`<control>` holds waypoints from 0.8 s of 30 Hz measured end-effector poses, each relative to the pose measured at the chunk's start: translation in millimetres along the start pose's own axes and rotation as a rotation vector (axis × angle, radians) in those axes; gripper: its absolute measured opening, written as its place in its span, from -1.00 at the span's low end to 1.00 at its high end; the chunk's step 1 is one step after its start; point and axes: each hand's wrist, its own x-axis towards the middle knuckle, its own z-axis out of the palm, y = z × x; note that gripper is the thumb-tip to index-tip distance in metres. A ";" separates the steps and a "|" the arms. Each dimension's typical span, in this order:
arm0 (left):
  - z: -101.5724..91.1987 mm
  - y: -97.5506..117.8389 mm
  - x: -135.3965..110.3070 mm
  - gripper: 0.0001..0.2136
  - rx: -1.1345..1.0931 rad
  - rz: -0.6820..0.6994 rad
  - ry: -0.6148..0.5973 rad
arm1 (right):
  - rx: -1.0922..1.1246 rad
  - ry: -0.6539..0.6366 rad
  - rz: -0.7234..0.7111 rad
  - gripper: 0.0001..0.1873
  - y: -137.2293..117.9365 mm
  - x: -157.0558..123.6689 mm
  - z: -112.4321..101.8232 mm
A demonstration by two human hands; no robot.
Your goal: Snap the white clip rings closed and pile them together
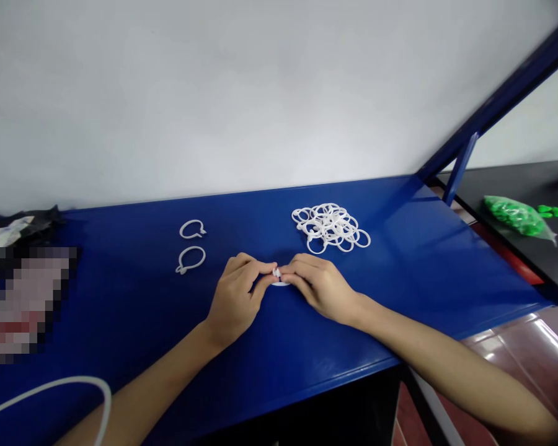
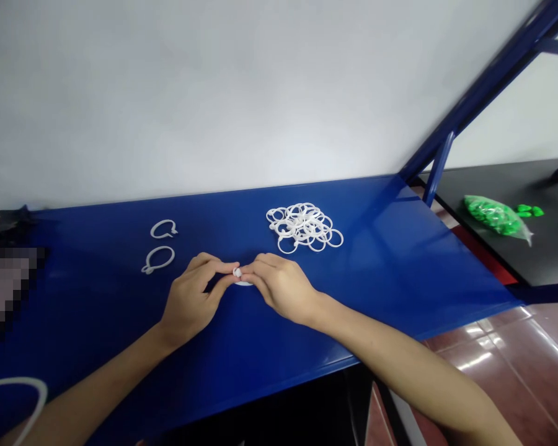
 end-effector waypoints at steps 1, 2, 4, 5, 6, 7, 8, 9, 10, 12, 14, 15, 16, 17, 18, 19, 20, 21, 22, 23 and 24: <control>-0.1 1.0 0.1 -0.94 0.017 0.044 0.025 | -0.012 -0.005 -0.005 -0.72 -1.7 -0.5 -0.3; -0.6 2.3 0.4 -0.92 0.032 0.092 0.049 | -0.025 -0.007 -0.009 -0.72 -3.6 -1.0 -0.8; -2.0 5.8 1.3 -0.89 0.053 0.186 0.094 | -0.054 -0.005 -0.027 -0.71 -7.7 -1.6 -1.9; -2.8 7.7 1.8 -0.87 0.058 0.226 0.112 | -0.073 -0.001 -0.041 -0.71 -9.6 -1.9 -2.3; -3.7 9.6 2.3 -0.86 0.064 0.260 0.127 | -0.094 0.003 -0.055 -0.70 -11.1 -2.1 -2.6; -4.5 11.2 2.9 -0.84 0.070 0.288 0.137 | -0.113 0.005 -0.068 -0.70 -12.2 -2.3 -2.7; -5.2 12.5 3.3 -0.84 0.078 0.311 0.143 | -0.128 0.003 -0.078 -0.70 -12.9 -2.4 -2.6; -5.9 13.2 3.6 -0.83 0.089 0.330 0.145 | -0.141 -0.002 -0.082 -0.70 -13.3 -2.5 -2.3; -6.6 13.5 3.8 -0.83 0.102 0.349 0.144 | -0.150 -0.007 -0.079 -0.70 -13.6 -2.7 -2.0; -8.1 12.7 3.4 -0.83 0.136 0.386 0.143 | -0.168 -0.015 -0.079 -0.70 -13.9 -3.2 -1.2; -10.1 10.8 1.9 -0.85 0.176 0.433 0.152 | -0.193 -0.010 -0.091 -0.70 -14.4 -4.0 -0.6; -11.0 10.0 0.8 -0.86 0.197 0.461 0.159 | -0.211 -0.005 -0.102 -0.70 -14.6 -4.5 -0.5; -11.7 9.3 -0.3 -0.87 0.216 0.490 0.162 | -0.230 -0.001 -0.116 -0.70 -14.6 -4.9 -0.4; -12.2 9.0 -1.2 -0.88 0.233 0.517 0.163 | -0.248 -0.001 -0.130 -0.70 -14.3 -5.1 -0.4; -12.3 8.9 -1.7 -0.88 0.249 0.537 0.162 | -0.262 -0.007 -0.143 -0.69 -13.8 -5.0 -0.4; -12.1 9.1 -1.5 -0.88 0.261 0.548 0.159 | -0.267 -0.016 -0.154 -0.69 -12.9 -4.4 -0.5; -11.6 9.1 -0.5 -0.88 0.269 0.547 0.154 | -0.265 -0.027 -0.161 -0.69 -11.7 -3.4 -0.8; -11.1 8.8 1.4 -0.88 0.271 0.533 0.147 | -0.258 -0.033 -0.160 -0.69 -10.3 -1.8 -1.2; -10.7 7.7 4.1 -0.87 0.273 0.508 0.136 | -0.251 -0.027 -0.155 -0.69 -8.4 0.3 -2.0; -10.8 5.5 7.4 -0.87 0.279 0.474 0.119 | -0.248 -0.008 -0.148 -0.70 -6.2 2.8 -3.2; -11.6 1.7 11.1 -0.85 0.298 0.432 0.096 | -0.254 0.028 -0.137 -0.71 -3.3 5.4 -5.0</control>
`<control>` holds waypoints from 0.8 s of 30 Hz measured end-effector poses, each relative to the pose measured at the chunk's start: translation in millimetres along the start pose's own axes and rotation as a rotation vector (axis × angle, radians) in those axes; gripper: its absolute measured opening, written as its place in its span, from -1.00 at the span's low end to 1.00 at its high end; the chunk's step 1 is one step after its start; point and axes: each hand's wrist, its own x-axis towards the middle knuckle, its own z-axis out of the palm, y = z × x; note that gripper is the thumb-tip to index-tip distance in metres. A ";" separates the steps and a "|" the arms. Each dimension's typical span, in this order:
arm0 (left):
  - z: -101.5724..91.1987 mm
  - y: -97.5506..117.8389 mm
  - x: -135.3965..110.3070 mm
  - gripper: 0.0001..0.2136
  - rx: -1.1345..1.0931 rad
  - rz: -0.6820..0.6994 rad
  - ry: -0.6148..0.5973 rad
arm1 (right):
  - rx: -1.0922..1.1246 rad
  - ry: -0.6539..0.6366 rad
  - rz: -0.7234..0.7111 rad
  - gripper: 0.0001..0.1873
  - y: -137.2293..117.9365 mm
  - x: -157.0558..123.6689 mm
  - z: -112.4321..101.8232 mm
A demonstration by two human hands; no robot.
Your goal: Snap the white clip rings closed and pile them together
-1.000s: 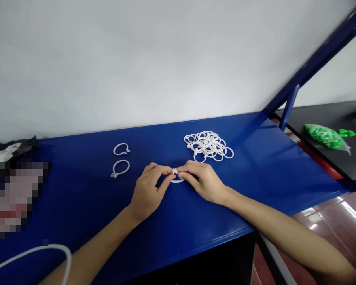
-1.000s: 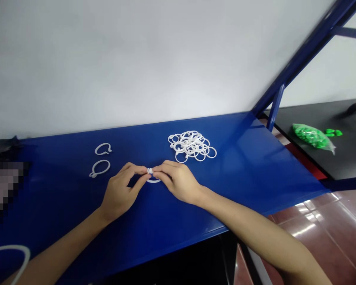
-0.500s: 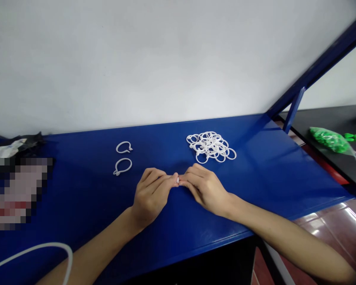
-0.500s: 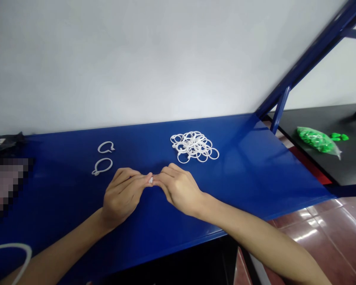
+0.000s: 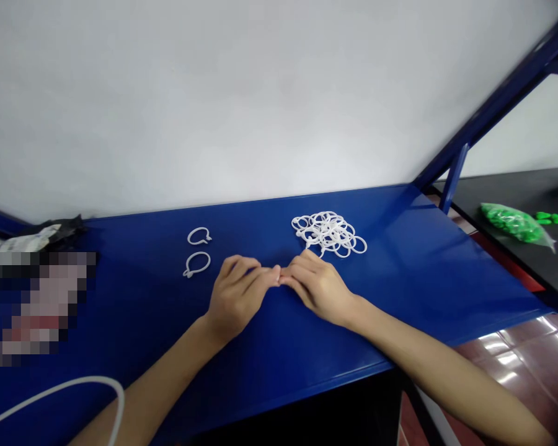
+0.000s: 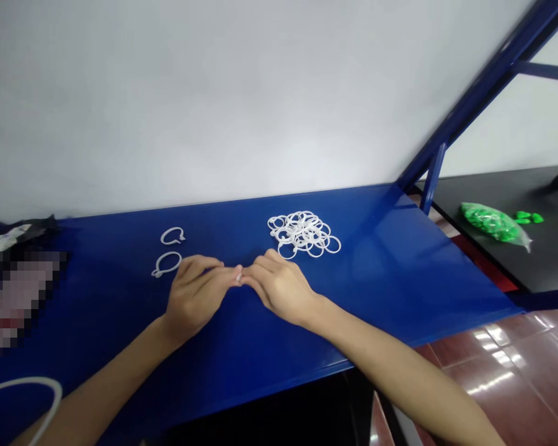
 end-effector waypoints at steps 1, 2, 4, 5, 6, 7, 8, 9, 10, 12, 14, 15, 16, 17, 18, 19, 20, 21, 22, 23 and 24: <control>0.4 -6.8 1.1 -0.83 0.027 -0.047 -0.036 | -0.020 0.044 0.018 -0.73 4.5 2.1 -1.3; 0.2 -15.2 1.1 -0.78 0.072 -0.102 -0.076 | -0.052 0.097 0.039 -0.76 9.9 4.0 -3.0; -2.1 -36.2 -2.6 -0.73 0.184 -0.265 -0.144 | -0.134 0.207 0.087 -0.81 23.5 6.4 -7.1; -4.0 -47.7 -6.2 -0.74 0.236 -0.362 -0.175 | -0.178 0.261 0.115 -0.83 31.2 7.1 -9.2; -6.1 -59.4 -10.8 -0.74 0.282 -0.454 -0.218 | -0.215 0.299 0.136 -0.83 38.9 7.6 -11.1; -8.2 -70.4 -15.9 -0.72 0.320 -0.526 -0.250 | -0.246 0.337 0.150 -0.84 46.1 8.0 -12.5; -10.0 -80.5 -21.3 -0.69 0.345 -0.586 -0.279 | -0.269 0.358 0.162 -0.84 52.5 8.6 -13.4; -11.3 -89.2 -26.6 -0.66 0.366 -0.635 -0.294 | -0.283 0.366 0.165 -0.84 57.7 9.4 -13.7; -12.0 -96.1 -31.3 -0.65 0.382 -0.660 -0.325 | -0.288 0.365 0.164 -0.84 61.5 10.4 -13.4; -11.8 -104.7 -38.5 -0.66 0.396 -0.665 -0.375 | -0.275 0.336 0.154 -0.83 65.2 12.7 -11.6; -10.3 -107.2 -42.1 -0.71 0.393 -0.655 -0.409 | -0.250 0.307 0.146 -0.82 64.9 14.6 -9.9; -9.5 -107.0 -42.8 -0.74 0.384 -0.656 -0.418 | -0.238 0.297 0.143 -0.82 64.0 15.0 -9.6; -8.8 -106.2 -42.9 -0.76 0.369 -0.662 -0.422 | -0.230 0.294 0.140 -0.82 62.9 15.1 -9.8; -8.1 -105.1 -42.8 -0.78 0.352 -0.667 -0.422 | -0.226 0.298 0.139 -0.83 61.7 14.9 -10.4; -7.4 -104.0 -42.3 -0.80 0.336 -0.667 -0.419 | -0.225 0.306 0.139 -0.83 60.6 14.3 -11.3; -6.8 -102.9 -41.5 -0.81 0.321 -0.663 -0.408 | -0.227 0.315 0.140 -0.84 59.3 13.6 -12.4; -6.3 -101.5 -40.3 -0.82 0.309 -0.652 -0.391 | -0.229 0.322 0.140 -0.85 57.8 12.9 -13.5; -5.9 -99.5 -38.6 -0.83 0.299 -0.636 -0.366 | -0.230 0.325 0.138 -0.86 55.9 12.1 -14.5; -5.8 -96.7 -36.0 -0.83 0.286 -0.620 -0.334 | -0.229 0.325 0.133 -0.87 53.3 11.4 -15.2; -6.1 -92.7 -32.4 -0.84 0.264 -0.603 -0.299 | -0.225 0.319 0.126 -0.87 49.8 10.8 -15.6; -7.0 -87.1 -27.7 -0.84 0.224 -0.587 -0.263 | -0.218 0.310 0.118 -0.88 45.5 10.2 -15.5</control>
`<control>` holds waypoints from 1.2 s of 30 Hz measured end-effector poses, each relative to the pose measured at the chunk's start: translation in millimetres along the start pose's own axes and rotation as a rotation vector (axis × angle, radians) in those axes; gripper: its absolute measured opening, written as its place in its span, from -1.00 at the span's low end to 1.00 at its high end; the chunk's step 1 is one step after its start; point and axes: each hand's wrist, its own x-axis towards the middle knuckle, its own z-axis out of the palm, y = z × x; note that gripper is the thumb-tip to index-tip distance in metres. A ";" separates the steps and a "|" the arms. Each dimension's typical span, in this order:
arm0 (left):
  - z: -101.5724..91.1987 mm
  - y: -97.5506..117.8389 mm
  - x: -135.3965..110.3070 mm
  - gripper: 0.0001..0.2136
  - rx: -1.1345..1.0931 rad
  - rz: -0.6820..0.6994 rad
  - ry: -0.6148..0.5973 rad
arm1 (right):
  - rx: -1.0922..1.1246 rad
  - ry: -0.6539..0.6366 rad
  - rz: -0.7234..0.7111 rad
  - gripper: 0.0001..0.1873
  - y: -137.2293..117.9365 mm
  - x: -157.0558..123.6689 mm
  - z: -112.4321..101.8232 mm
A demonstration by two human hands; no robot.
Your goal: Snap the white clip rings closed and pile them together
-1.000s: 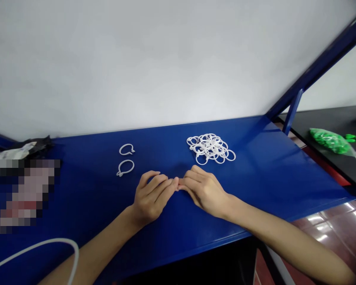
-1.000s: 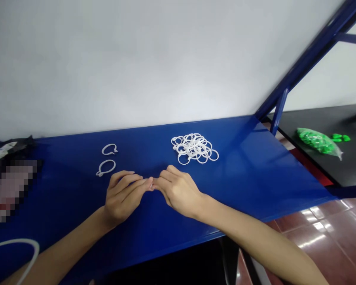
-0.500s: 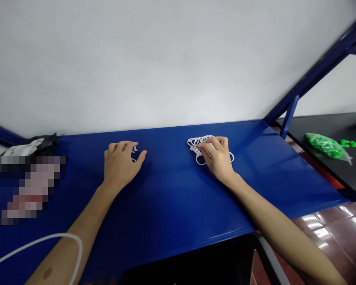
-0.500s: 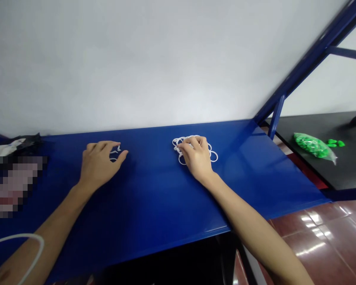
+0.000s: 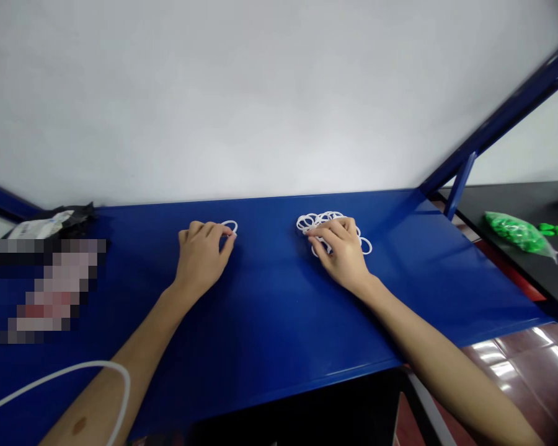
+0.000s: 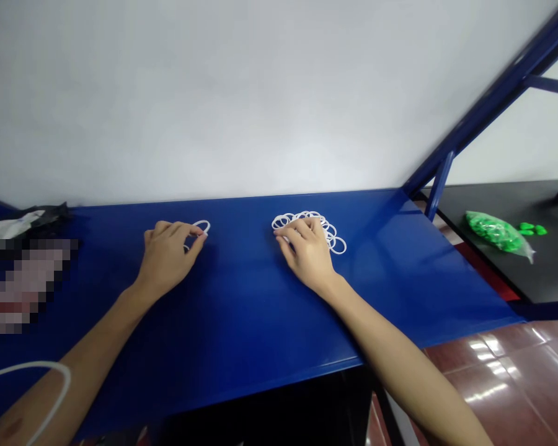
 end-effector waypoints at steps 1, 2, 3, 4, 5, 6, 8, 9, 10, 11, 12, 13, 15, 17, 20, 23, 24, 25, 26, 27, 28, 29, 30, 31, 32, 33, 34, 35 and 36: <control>-4.1 8.4 0.0 -0.84 -0.063 0.015 0.012 | 0.012 -0.011 -0.008 -0.88 -5.1 -1.2 -0.9; -9.3 18.2 -0.5 -0.85 -0.149 0.032 -0.003 | 0.032 -0.026 -0.016 -0.87 -10.9 -2.6 -1.7; -15.1 29.2 -1.7 -0.86 -0.266 0.042 -0.045 | 0.063 -0.052 -0.024 -0.85 -17.3 -4.3 -2.3; -21.2 40.7 -3.6 -0.86 -0.400 0.041 -0.135 | 0.110 -0.088 -0.031 -0.83 -23.8 -6.3 -2.6; -26.9 52.0 -6.2 -0.86 -0.533 0.038 -0.253 | 0.172 -0.136 -0.038 -0.79 -30.0 -8.4 -2.6; -31.7 62.3 -9.4 -0.85 -0.640 0.023 -0.354 | 0.246 -0.189 -0.042 -0.75 -35.6 -10.6 -2.4; -37.3 77.8 -16.3 -0.83 -0.769 -0.010 -0.455 | 0.404 -0.289 -0.033 -0.75 -43.5 -14.8 -1.2; -37.7 82.3 -19.5 -0.83 -0.805 -0.034 -0.472 | 0.469 -0.323 -0.013 -0.78 -45.7 -16.5 -0.4; -36.8 84.7 -22.2 -0.84 -0.834 -0.055 -0.476 | 0.516 -0.346 0.016 -0.81 -46.9 -17.9 0.4; -34.8 85.1 -24.2 -0.86 -0.864 -0.072 -0.473 | 0.548 -0.361 0.053 -0.83 -47.3 -19.0 1.2; -32.3 84.2 -25.6 -0.88 -0.896 -0.084 -0.466 | 0.566 -0.371 0.096 -0.85 -47.2 -19.6 1.8; -29.5 82.3 -26.4 -0.89 -0.925 -0.091 -0.462 | 0.574 -0.378 0.137 -0.86 -46.9 -19.9 2.2; -24.8 78.1 -26.2 -0.88 -0.950 -0.090 -0.453 | 0.580 -0.387 0.204 -0.86 -46.5 -19.9 2.7; -22.1 75.6 -25.2 -0.90 -0.924 -0.074 -0.438 | 0.584 -0.389 0.233 -0.85 -46.7 -19.7 3.0; -20.6 76.3 -25.1 -0.95 -0.855 -0.029 -0.373 | 0.587 -0.389 0.211 -0.86 -47.4 -20.2 4.1; -18.7 79.6 -28.9 -0.92 -0.744 0.067 -0.238 | 0.588 -0.387 0.144 -0.88 -47.2 -22.3 5.3; -18.1 81.0 -30.9 -0.90 -0.698 0.131 -0.178 | 0.588 -0.395 0.120 -0.87 -47.1 -23.2 5.2; -17.8 82.5 -32.9 -0.87 -0.656 0.205 -0.113 | 0.587 -0.406 0.097 -0.86 -47.0 -24.1 4.7; -17.9 84.3 -34.9 -0.85 -0.620 0.279 -0.051 | 0.584 -0.419 0.076 -0.85 -47.2 -24.9 3.7; -18.5 86.3 -36.7 -0.83 -0.593 0.342 0.006 | 0.581 -0.433 0.058 -0.84 -47.6 -25.6 2.2; -19.7 88.6 -38.1 -0.84 -0.574 0.388 0.053 | 0.578 -0.443 0.041 -0.83 -48.4 -26.1 0.3; -21.3 90.8 -39.2 -0.84 -0.563 0.417 0.090 | 0.574 -0.448 0.024 -0.82 -49.4 -26.4 -1.8; -23.1 93.0 -39.8 -0.85 -0.556 0.432 0.114 | 0.569 -0.449 0.009 -0.81 -50.5 -26.4 -4.0; -24.8 94.7 -40.2 -0.86 -0.550 0.443 0.130 | 0.561 -0.449 -0.006 -0.80 -51.7 -26.3 -5.9; -26.2 96.0 -40.4 -0.87 -0.542 0.458 0.140 | 0.552 -0.449 -0.021 -0.79 -52.7 -26.1 -7.4; -27.1 96.6 -40.5 -0.87 -0.532 0.475 0.148 | 0.541 -0.449 -0.034 -0.78 -53.5 -25.9 -8.4; -27.4 96.5 -40.6 -0.88 -0.518 0.492 0.152 | 0.525 -0.448 -0.046 -0.77 -54.0 -25.8 -8.8; -27.1 95.8 -40.7 -0.88 -0.498 0.512 0.154 | 0.506 -0.446 -0.059 -0.75 -54.1 -25.8 -8.7; -26.4 94.7 -41.0 -0.89 -0.475 0.536 0.155 | 0.485 -0.443 -0.075 -0.74 -53.8 -25.9 -8.1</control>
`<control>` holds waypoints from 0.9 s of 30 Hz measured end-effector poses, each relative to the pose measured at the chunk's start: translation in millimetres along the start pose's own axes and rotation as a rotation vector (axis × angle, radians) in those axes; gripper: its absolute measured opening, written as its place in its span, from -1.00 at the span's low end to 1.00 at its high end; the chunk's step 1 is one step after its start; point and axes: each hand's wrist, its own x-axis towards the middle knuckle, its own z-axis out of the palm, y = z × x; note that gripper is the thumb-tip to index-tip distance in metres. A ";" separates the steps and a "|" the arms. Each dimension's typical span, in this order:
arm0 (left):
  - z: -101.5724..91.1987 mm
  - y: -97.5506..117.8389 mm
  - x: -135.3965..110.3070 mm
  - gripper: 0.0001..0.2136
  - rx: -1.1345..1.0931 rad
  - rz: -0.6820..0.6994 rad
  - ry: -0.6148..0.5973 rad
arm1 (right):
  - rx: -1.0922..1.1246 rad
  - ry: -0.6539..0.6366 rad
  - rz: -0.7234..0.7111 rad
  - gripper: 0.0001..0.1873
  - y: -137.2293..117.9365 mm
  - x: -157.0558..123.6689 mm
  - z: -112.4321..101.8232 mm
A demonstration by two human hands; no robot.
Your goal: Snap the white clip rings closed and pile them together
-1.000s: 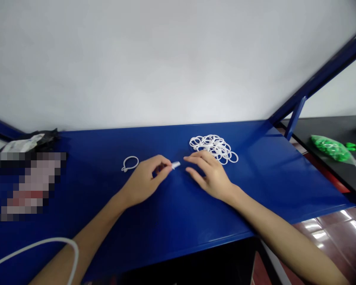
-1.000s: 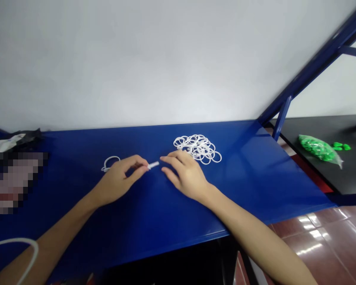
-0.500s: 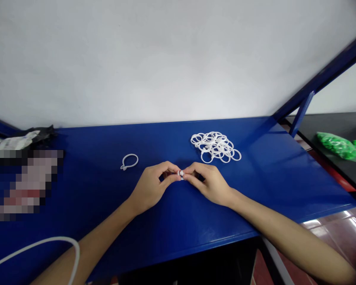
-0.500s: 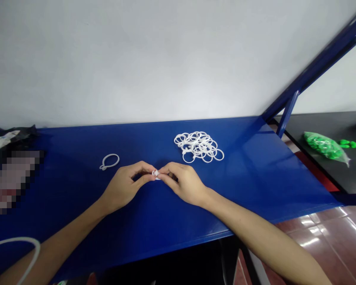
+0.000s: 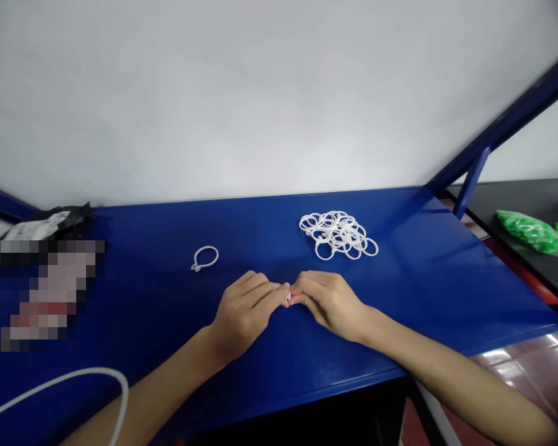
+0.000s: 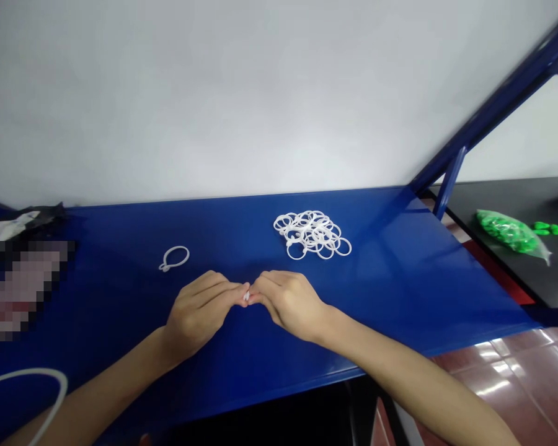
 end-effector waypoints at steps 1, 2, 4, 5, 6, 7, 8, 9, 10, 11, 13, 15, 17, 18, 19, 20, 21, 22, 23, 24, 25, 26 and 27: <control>0.1 -1.2 -1.1 -0.90 0.023 0.028 -0.008 | -0.029 0.001 -0.015 -0.73 0.9 0.0 0.6; 0.2 -2.3 -2.2 -0.90 0.050 0.059 -0.015 | -0.061 0.001 -0.031 -0.71 1.9 -0.1 1.3; 0.0 -3.8 -4.1 -0.90 0.118 0.126 -0.023 | -0.124 -0.001 -0.062 -0.68 3.9 -0.4 2.5; -0.4 -3.9 -4.6 -0.90 0.157 0.161 -0.024 | -0.149 -0.006 -0.071 -0.67 4.5 -0.5 2.8; -0.9 -3.6 -4.9 -0.91 0.201 0.194 -0.024 | -0.165 -0.009 -0.074 -0.66 4.9 -0.6 2.9; -1.4 -3.1 -4.9 -0.92 0.244 0.225 -0.021 | -0.164 -0.011 -0.069 -0.66 4.9 -0.5 2.7; -1.9 -2.4 -4.8 -0.93 0.282 0.251 -0.018 | -0.144 -0.014 -0.057 -0.67 4.7 -0.2 2.3; -2.3 -1.9 -4.5 -0.94 0.312 0.269 -0.013 | -0.107 -0.015 -0.039 -0.68 4.4 0.4 1.7; -2.5 -1.6 -4.0 -0.96 0.333 0.277 -0.006 | -0.056 -0.018 -0.017 -0.69 3.9 1.3 1.1; -2.4 -1.7 -3.3 -0.96 0.345 0.277 0.001 | -0.001 -0.018 0.005 -0.71 3.6 2.4 0.4; -2.1 -3.2 -1.3 -0.96 0.348 0.257 0.012 | 0.083 -0.003 0.037 -0.74 3.5 5.4 -0.8; -2.4 -6.8 1.2 -0.91 0.342 0.224 -0.003 | 0.078 0.057 0.038 -0.80 5.4 8.3 -2.0; -4.9 -12.4 4.1 -0.85 0.366 0.164 -0.043 | -0.033 0.152 0.016 -0.87 10.5 10.3 -4.2; -7.5 -15.9 5.5 -0.82 0.408 0.099 -0.075 | -0.117 0.201 0.008 -0.90 14.4 10.8 -6.0; -11.2 -20.0 6.8 -0.79 0.474 0.001 -0.120 | -0.209 0.244 0.003 -0.91 19.3 11.0 -8.3; -15.8 -24.5 7.9 -0.77 0.557 -0.123 -0.176 | -0.299 0.280 0.001 -0.92 25.0 11.0 -11.2; -21.3 -29.5 8.8 -0.75 0.646 -0.265 -0.244 | -0.385 0.311 0.010 -0.91 31.3 10.9 -14.4; -27.2 -34.7 9.3 -0.72 0.731 -0.407 -0.321 | -0.459 0.338 0.020 -0.89 37.8 10.6 -17.7; -33.2 -39.9 9.4 -0.69 0.797 -0.524 -0.400 | -0.528 0.365 0.039 -0.87 44.2 10.4 -20.8; -38.6 -44.9 9.1 -0.69 0.843 -0.610 -0.474 | -0.593 0.392 0.069 -0.86 50.2 10.2 -23.6; -43.1 -49.3 8.3 -0.70 0.868 -0.666 -0.540 | -0.645 0.414 0.101 -0.86 55.5 10.1 -25.8; -46.4 -52.9 7.1 -0.72 0.875 -0.695 -0.601 | -0.685 0.430 0.133 -0.86 59.8 9.9 -27.4; -48.3 -55.6 5.7 -0.75 0.872 -0.701 -0.651 | -0.714 0.437 0.161 -0.86 63.2 9.7 -28.3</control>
